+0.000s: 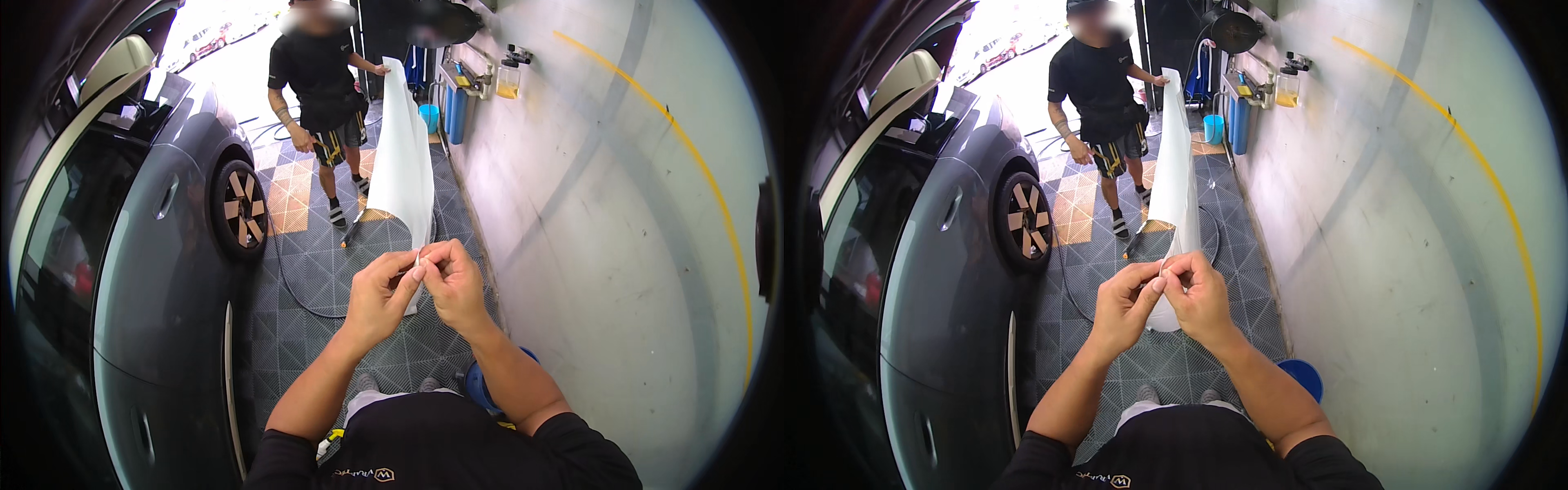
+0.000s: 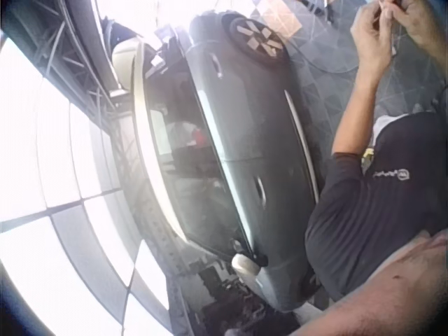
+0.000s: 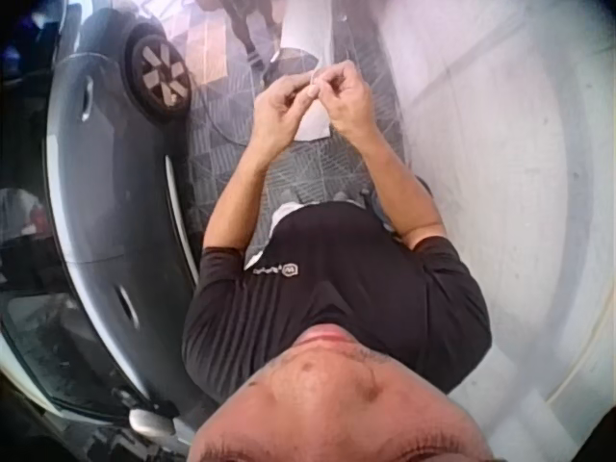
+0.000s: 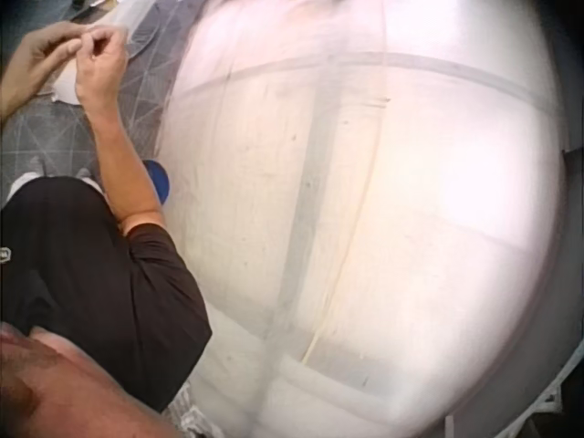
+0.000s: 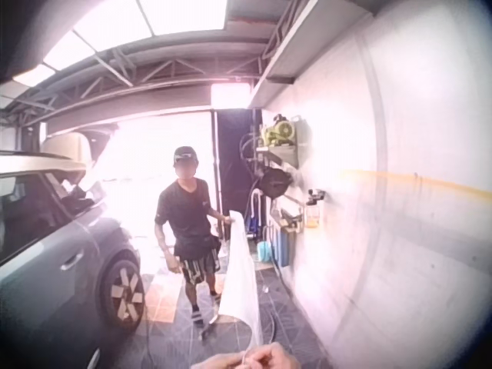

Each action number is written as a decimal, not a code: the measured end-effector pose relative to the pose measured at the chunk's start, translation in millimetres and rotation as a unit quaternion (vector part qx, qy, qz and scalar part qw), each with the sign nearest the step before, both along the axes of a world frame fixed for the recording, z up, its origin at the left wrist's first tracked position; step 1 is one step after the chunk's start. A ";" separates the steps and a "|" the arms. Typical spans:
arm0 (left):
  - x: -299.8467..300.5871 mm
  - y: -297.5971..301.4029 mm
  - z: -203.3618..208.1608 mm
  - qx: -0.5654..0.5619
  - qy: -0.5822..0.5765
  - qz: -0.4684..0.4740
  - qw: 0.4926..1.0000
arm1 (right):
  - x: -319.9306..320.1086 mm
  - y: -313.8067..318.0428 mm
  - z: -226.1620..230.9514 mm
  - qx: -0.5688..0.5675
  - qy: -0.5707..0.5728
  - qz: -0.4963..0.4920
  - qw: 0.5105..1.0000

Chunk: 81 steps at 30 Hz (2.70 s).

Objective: The person sprays a liquid solution onto the side of a grey car and then retrieves a large roll of white vinyl wrap. They unroll the vinyl, peel off the backing paper, and apply the wrap to the car's side panel. Using a yellow squeegee, they smooth the vinyl to remove air bubbles and ensure adhesion. Another person assists by holding the vinyl sheet during the application.

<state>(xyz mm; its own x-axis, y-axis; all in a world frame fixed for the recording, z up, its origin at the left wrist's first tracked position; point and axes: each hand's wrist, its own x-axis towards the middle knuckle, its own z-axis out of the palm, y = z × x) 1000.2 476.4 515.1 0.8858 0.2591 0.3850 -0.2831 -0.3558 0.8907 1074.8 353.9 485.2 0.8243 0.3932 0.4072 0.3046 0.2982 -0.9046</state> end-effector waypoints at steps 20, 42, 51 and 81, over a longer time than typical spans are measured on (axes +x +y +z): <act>47.9 19.5 -33.8 0.099 -0.056 0.125 0.986 | 69.7 22.1 -13.8 -0.048 0.196 0.236 0.950; 87.1 174.8 -44.4 -0.122 0.021 0.008 0.992 | 100.9 153.0 3.6 -0.187 0.179 0.202 0.945; 136.1 311.4 -116.5 -0.545 -0.031 0.073 0.835 | 107.6 124.6 -33.2 -0.011 0.201 -0.034 0.979; -117.5 233.3 -222.5 0.335 0.279 0.159 0.886 | 15.0 -26.1 -1.3 -0.039 0.115 -0.127 0.985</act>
<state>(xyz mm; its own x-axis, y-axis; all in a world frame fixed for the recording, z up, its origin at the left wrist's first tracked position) 882.7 709.7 292.6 0.9100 0.4083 0.0728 0.3436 -0.8405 0.4189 1089.8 327.8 483.9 0.9666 0.1861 0.1761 0.1456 0.1665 -0.9752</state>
